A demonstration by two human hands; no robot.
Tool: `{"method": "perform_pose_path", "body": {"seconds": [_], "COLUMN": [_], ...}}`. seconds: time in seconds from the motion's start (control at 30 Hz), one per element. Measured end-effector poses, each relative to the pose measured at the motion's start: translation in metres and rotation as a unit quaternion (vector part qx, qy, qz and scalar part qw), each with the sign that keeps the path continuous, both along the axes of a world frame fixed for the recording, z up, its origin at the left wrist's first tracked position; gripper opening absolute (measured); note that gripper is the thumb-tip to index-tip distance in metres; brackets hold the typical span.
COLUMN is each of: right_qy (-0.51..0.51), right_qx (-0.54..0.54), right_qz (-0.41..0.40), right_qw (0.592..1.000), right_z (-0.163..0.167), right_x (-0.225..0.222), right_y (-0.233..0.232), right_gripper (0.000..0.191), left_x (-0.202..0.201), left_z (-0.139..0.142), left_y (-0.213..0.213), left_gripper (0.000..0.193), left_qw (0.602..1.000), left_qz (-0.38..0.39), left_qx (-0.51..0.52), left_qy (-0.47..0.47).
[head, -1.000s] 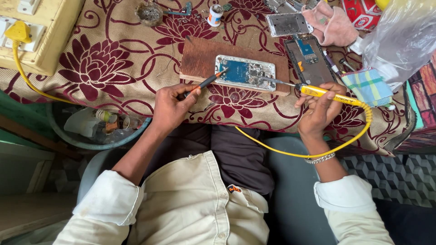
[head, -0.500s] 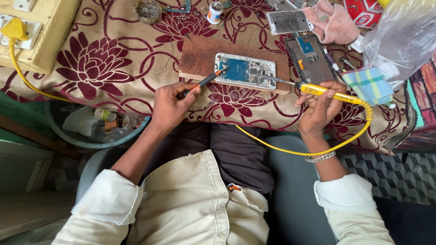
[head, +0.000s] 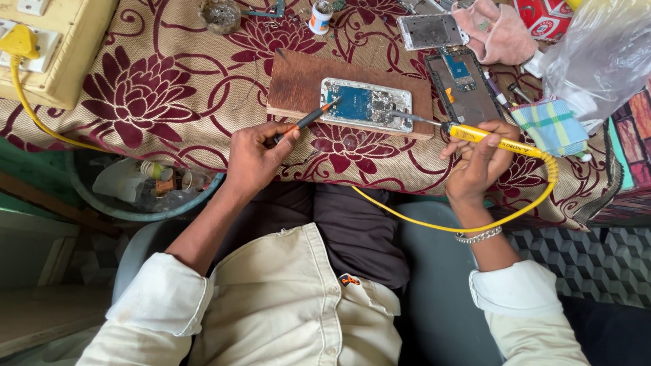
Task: The person sits cross-legged and uses a soldering iron and a probe to work on a small circuit board placed on a wooden block. They repeatedly apply heat and touch the board with the tools, focusing on specific areas of the board throughout the clip.
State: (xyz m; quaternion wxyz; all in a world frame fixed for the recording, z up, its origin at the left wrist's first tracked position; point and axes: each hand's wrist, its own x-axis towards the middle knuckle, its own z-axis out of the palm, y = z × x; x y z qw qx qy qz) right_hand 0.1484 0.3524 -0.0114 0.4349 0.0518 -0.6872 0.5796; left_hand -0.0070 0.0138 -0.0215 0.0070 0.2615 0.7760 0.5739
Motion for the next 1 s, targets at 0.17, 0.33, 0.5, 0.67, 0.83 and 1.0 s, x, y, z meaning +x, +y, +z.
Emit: {"method": "perform_pose_path", "body": {"seconds": [0.17, 0.33, 0.5, 0.67, 0.83, 1.0], "right_qy": [-0.009, -0.006, -0.012, -0.008, -0.013, -0.010], "right_qx": [-0.006, 0.000, -0.002, -0.001, 0.000, -0.001], "right_qz": [-0.006, -0.007, -0.011, -0.010, -0.007, -0.008], "right_qw": [1.000, 1.000, 1.000, 1.000, 1.000, 1.000], "right_z": [0.0001, 0.0013, 0.0016, 0.0011, 0.0020, 0.0018], "right_x": [0.0009, 0.0006, 0.0013, 0.0010, 0.0010, 0.0011], "right_y": [0.0003, -0.0001, -0.0014, -0.0015, -0.0009, -0.0016], "right_gripper": [0.042, 0.041, 0.043, 0.043, 0.041, 0.042], "left_x": [0.0003, 0.0016, 0.0020, 0.0021, 0.0019, 0.0027], "left_z": [0.0001, 0.0016, 0.0029, 0.0027, 0.0032, 0.0025], "left_y": [0.0000, -0.0007, -0.0001, 0.0000, -0.0002, -0.0004], "left_gripper": [0.021, 0.022, 0.022, 0.022, 0.022, 0.022], "left_qw": [1.000, 1.000, 1.000, 1.000, 1.000, 1.000], "left_qz": [-0.004, -0.002, 0.001, -0.001, 0.001, 0.005], "left_qx": [0.014, 0.006, 0.004, 0.010, 0.001, 0.006], "left_qy": [0.013, -0.002, 0.008, 0.016, 0.010, 0.022]}}
